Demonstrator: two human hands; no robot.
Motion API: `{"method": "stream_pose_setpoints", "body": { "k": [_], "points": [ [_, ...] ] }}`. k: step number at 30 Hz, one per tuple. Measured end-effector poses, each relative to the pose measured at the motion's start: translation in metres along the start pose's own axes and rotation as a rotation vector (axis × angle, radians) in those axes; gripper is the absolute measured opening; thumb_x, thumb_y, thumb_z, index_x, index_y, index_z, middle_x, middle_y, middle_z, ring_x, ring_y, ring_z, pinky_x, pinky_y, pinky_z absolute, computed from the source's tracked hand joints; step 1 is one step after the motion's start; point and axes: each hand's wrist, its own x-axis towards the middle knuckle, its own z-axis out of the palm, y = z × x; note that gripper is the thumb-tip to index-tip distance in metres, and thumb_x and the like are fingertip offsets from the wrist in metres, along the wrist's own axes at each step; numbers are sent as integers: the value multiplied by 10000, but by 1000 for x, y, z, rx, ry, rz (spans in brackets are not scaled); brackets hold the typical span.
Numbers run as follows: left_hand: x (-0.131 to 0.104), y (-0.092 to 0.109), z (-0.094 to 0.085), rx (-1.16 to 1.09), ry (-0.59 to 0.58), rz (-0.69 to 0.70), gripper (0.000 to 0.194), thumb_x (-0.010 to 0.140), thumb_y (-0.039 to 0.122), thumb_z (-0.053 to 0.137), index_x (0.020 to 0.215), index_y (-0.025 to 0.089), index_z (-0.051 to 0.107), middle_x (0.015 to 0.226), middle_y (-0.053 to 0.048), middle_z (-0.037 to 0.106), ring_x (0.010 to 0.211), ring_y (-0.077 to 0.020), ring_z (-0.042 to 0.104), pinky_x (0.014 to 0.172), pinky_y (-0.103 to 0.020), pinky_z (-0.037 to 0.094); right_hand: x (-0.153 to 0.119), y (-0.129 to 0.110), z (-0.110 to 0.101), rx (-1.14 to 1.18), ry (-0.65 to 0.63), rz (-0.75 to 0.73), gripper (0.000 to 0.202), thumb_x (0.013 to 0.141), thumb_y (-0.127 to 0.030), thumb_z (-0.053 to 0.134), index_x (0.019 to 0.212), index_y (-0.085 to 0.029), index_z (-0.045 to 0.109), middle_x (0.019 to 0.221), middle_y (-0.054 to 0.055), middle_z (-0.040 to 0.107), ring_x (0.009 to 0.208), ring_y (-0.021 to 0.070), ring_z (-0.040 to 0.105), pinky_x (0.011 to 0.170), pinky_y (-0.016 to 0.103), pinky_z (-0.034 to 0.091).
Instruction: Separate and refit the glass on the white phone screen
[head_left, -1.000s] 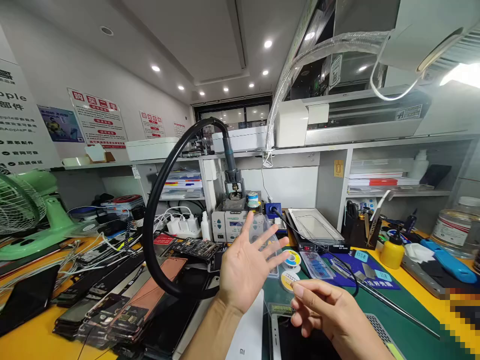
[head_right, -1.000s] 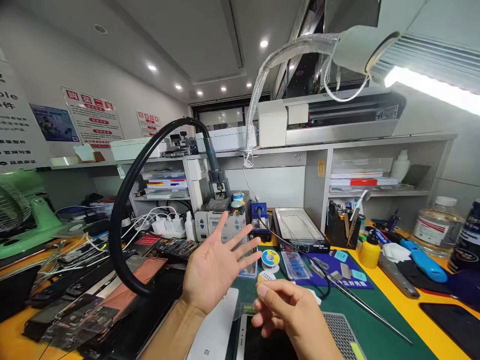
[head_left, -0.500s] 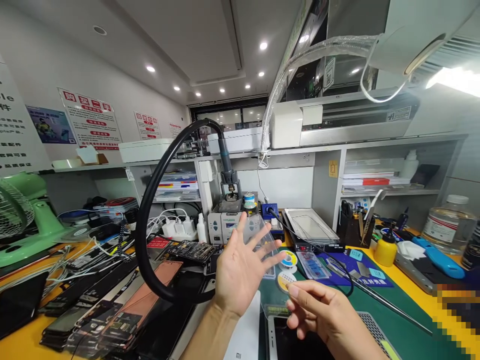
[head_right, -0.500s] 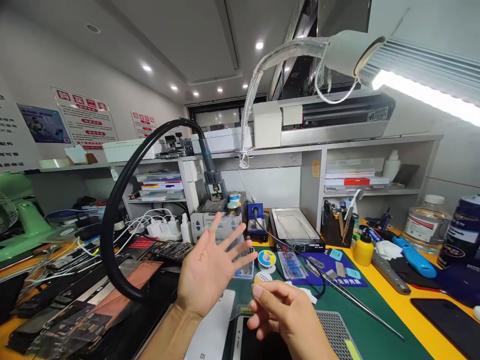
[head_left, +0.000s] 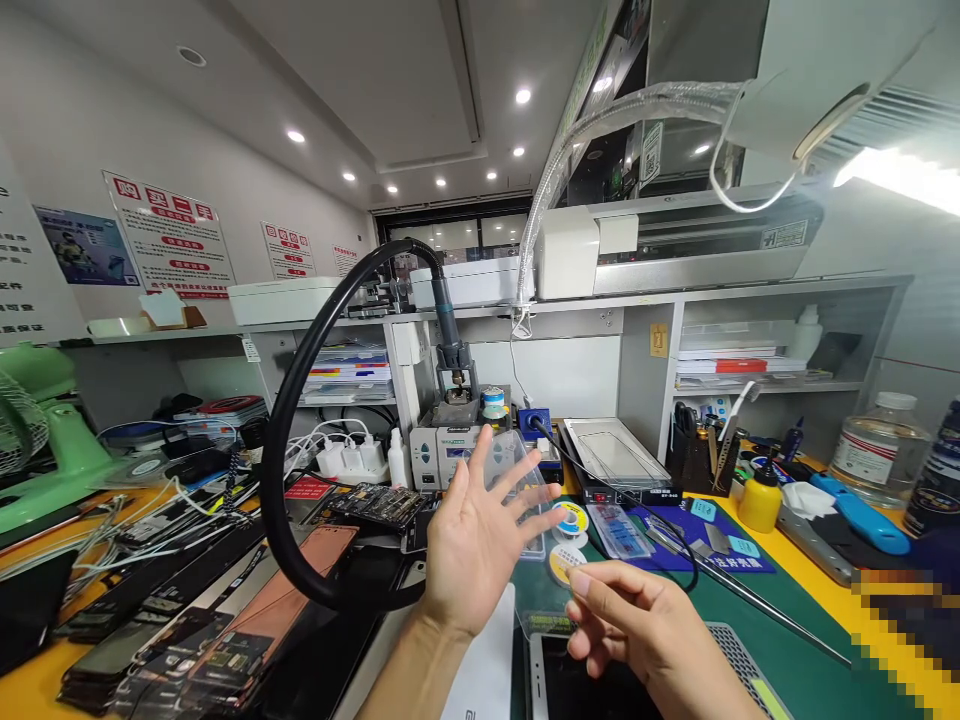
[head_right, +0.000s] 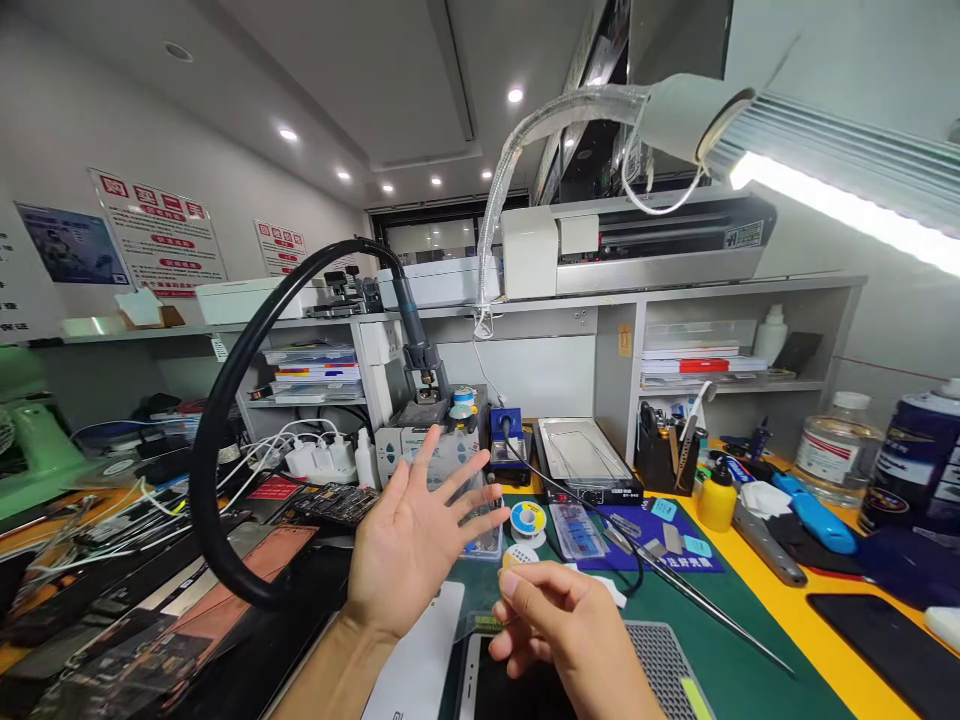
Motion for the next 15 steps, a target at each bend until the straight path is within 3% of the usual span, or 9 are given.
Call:
{"method": "stream_pose_setpoints", "body": {
  "k": [15],
  "points": [
    [0,0,-1,37,10,4,632,1000,565,333,1577,371,163,1412,-216,560,1059,-316,682,1074,-674,301,-1,1,-2,-20,-21,10,468,659,-569,860,746,-130,724,686,33,662,571,167,652,514,249,482]
  ]
}}
